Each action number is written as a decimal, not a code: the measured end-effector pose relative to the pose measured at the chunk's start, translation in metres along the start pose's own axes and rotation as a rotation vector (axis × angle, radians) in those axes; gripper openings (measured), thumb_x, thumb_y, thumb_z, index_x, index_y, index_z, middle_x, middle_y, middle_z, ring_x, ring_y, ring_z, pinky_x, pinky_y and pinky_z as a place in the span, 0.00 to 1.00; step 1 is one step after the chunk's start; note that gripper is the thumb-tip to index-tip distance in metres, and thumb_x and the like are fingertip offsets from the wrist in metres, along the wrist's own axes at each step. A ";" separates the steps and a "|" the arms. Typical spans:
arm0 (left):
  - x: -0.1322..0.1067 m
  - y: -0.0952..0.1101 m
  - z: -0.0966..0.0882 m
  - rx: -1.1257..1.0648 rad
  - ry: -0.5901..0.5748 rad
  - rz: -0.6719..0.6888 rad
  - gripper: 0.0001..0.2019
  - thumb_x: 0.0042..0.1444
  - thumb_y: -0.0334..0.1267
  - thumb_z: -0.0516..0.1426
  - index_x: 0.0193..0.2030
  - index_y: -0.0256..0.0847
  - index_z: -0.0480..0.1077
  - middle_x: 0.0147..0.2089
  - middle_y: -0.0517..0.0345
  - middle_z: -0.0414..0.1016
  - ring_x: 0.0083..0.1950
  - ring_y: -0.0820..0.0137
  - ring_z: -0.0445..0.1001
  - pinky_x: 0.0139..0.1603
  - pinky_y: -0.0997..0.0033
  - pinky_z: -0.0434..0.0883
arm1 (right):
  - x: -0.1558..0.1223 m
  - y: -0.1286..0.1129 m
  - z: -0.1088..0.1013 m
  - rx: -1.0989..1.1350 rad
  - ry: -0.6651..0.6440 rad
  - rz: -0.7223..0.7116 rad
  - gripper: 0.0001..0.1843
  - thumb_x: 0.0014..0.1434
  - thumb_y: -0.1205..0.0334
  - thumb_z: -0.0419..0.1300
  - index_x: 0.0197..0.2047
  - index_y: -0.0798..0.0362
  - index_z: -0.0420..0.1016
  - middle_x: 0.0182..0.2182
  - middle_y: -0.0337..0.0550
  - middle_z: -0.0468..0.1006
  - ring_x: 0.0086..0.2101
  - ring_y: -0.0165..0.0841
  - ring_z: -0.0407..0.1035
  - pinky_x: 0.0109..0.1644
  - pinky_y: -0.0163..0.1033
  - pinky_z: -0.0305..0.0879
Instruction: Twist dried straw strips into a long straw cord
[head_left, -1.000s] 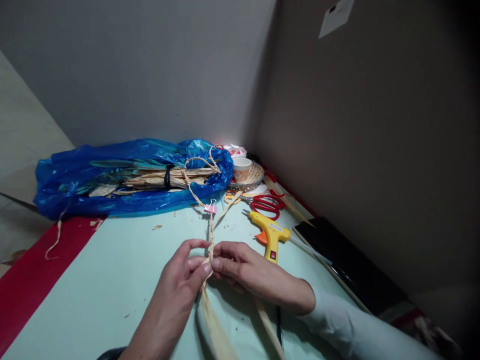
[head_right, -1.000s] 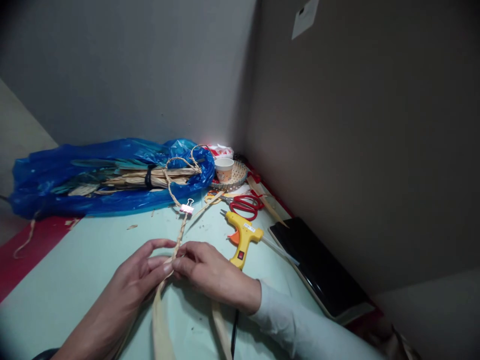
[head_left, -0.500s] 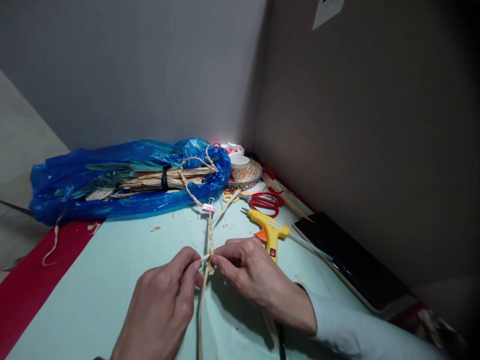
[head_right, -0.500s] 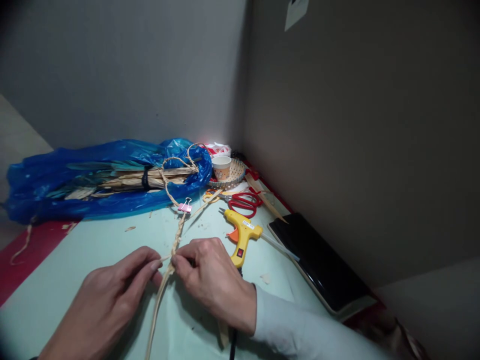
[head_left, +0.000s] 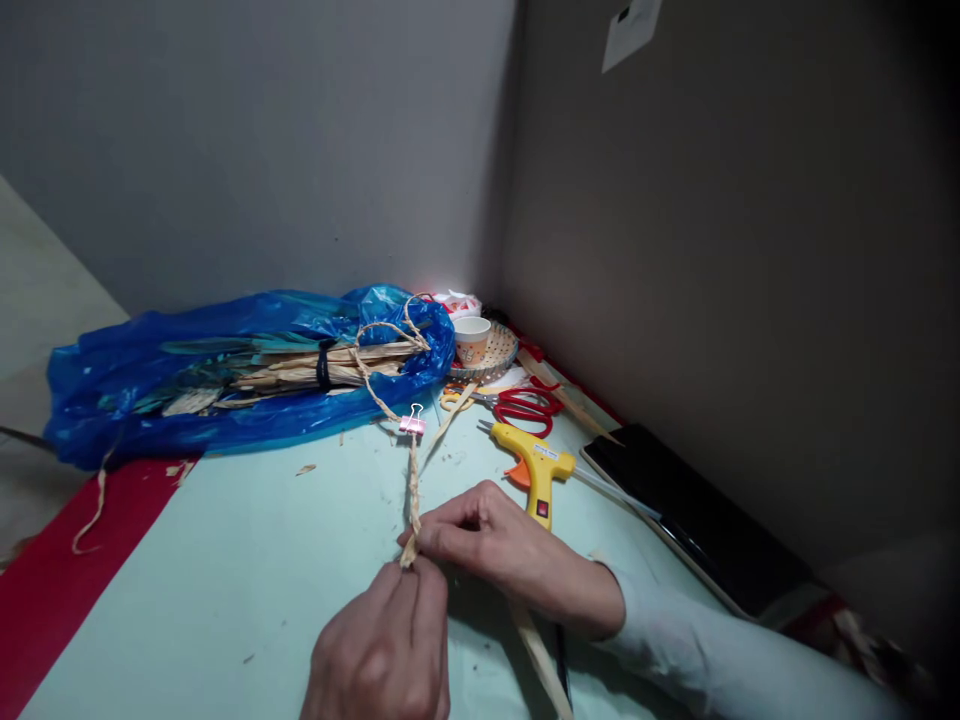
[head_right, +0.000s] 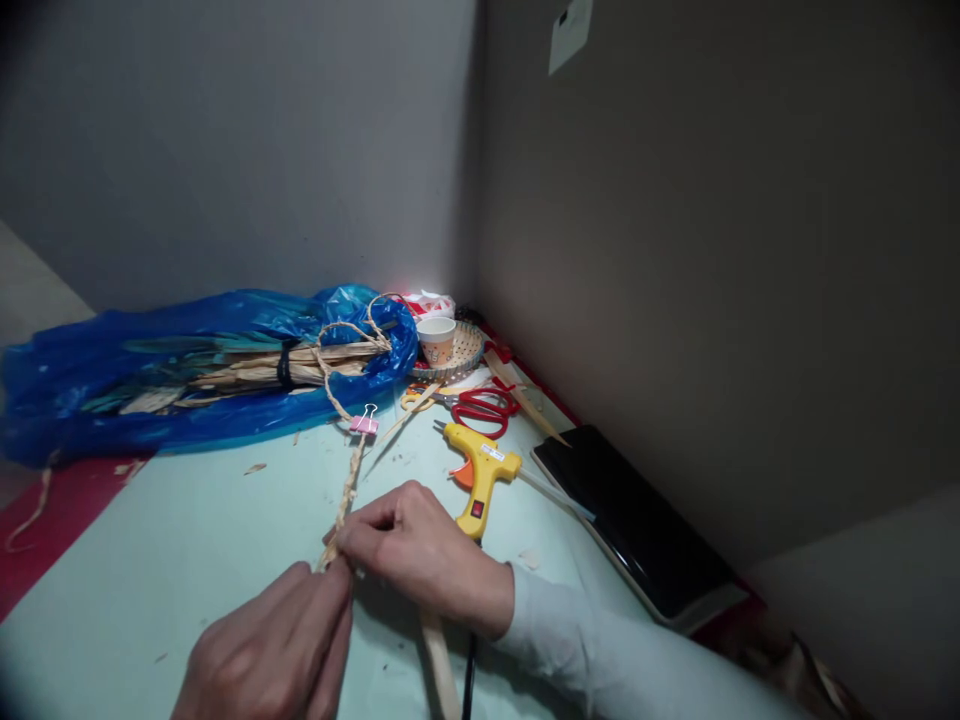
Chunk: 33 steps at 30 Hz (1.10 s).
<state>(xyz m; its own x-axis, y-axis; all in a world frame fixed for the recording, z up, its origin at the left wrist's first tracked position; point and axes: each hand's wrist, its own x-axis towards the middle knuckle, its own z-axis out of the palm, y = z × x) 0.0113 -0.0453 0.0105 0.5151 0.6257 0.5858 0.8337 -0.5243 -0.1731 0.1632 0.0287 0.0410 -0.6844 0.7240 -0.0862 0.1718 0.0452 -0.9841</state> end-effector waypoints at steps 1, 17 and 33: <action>-0.001 0.001 0.000 0.002 -0.007 0.013 0.10 0.53 0.24 0.53 0.41 0.29 0.72 0.24 0.55 0.73 0.23 0.67 0.71 0.24 0.69 0.68 | 0.000 0.000 0.000 0.001 0.008 -0.003 0.15 0.57 0.61 0.53 0.22 0.58 0.66 0.20 0.34 0.58 0.24 0.25 0.50 0.26 0.31 0.48; 0.032 -0.024 -0.011 -1.150 -0.427 -0.914 0.07 0.53 0.34 0.54 0.35 0.36 0.73 0.25 0.60 0.71 0.25 0.73 0.65 0.28 0.73 0.63 | -0.005 0.011 0.003 -0.272 -0.007 -0.164 0.15 0.64 0.64 0.49 0.33 0.57 0.76 0.29 0.41 0.78 0.32 0.29 0.68 0.39 0.31 0.59; 0.030 -0.002 -0.013 -0.525 -0.473 -0.692 0.15 0.60 0.34 0.44 0.27 0.40 0.67 0.27 0.57 0.66 0.29 0.67 0.67 0.32 0.68 0.61 | -0.013 0.001 0.005 -0.800 0.076 -0.105 0.13 0.61 0.67 0.50 0.26 0.57 0.69 0.21 0.40 0.69 0.21 0.25 0.52 0.26 0.34 0.44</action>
<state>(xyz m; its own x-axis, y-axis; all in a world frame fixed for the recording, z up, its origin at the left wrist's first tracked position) 0.0224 -0.0334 0.0389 0.0691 0.9972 0.0293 0.8458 -0.0741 0.5283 0.1687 0.0162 0.0406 -0.6800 0.7321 0.0398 0.5839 0.5736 -0.5744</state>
